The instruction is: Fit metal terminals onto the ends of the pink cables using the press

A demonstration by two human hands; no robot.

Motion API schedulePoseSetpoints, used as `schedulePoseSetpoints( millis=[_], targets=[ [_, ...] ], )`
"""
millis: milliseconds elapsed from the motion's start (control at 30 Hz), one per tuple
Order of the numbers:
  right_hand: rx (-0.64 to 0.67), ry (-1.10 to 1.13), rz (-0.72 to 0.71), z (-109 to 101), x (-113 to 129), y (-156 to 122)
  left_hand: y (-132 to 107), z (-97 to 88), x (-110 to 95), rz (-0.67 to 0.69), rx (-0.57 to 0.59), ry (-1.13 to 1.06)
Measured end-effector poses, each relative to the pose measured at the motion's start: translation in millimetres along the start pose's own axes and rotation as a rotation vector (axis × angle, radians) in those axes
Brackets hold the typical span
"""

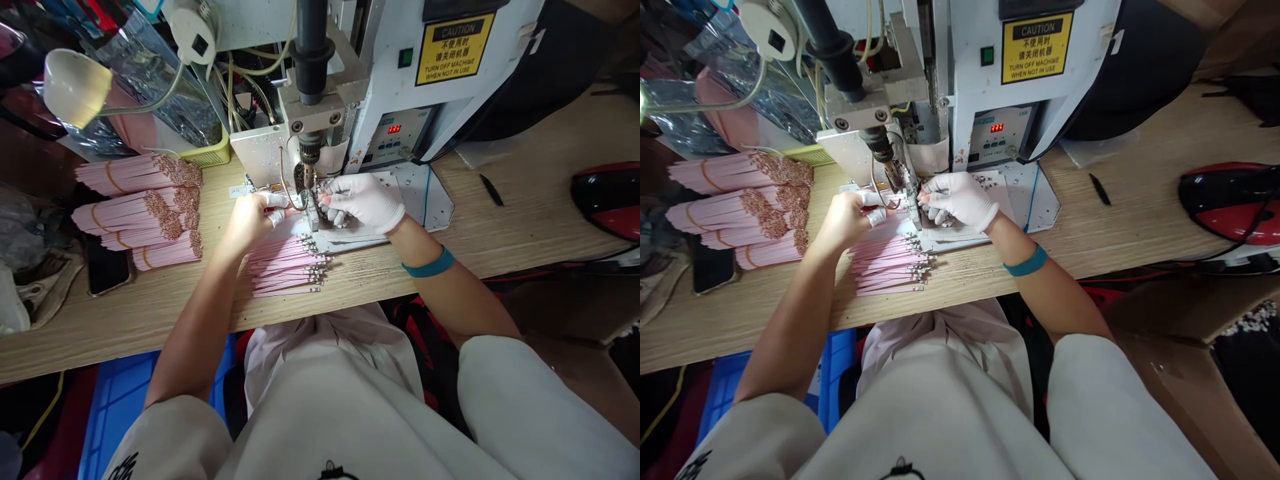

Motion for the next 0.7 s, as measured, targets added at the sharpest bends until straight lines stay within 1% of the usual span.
schedulePoseSetpoints(
  millis=[100, 267, 367, 500, 600, 700],
  targets=[
    [0.002, -0.001, -0.051, 2.6, -1.9, 1.7, 0.9, 0.8, 2.2, 0.038, 0.006, -0.069],
    [0.034, -0.104, -0.061, 7.5, -4.7, 5.3, 2.5, 8.9, 5.5, 0.067, 0.109, -0.271],
    [0.021, -0.086, -0.025, 9.2, -3.3, 5.1, 2.3, 13.0, 4.8, 0.060, 0.154, -0.363],
    [-0.002, 0.023, 0.051, 12.4, -0.8, 3.7, 1.6, 16.8, 3.9, 0.022, 0.196, -0.430],
    [0.007, 0.109, 0.102, 14.6, -1.6, 4.7, 1.8, 18.2, 3.6, -0.006, 0.192, -0.449],
    [0.042, 0.131, 0.142, 16.1, -4.1, 7.3, 3.3, 20.3, 2.7, -0.010, 0.185, -0.478]
  ],
)
Point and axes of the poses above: each hand's wrist, its own y-axis towards the middle knuckle, its own z-axis out of the palm, x = y × z, the point moved 6 cm from there along y, towards the middle knuckle, and after that the axes turned 10 degrees about x, right-handed, at the moved point
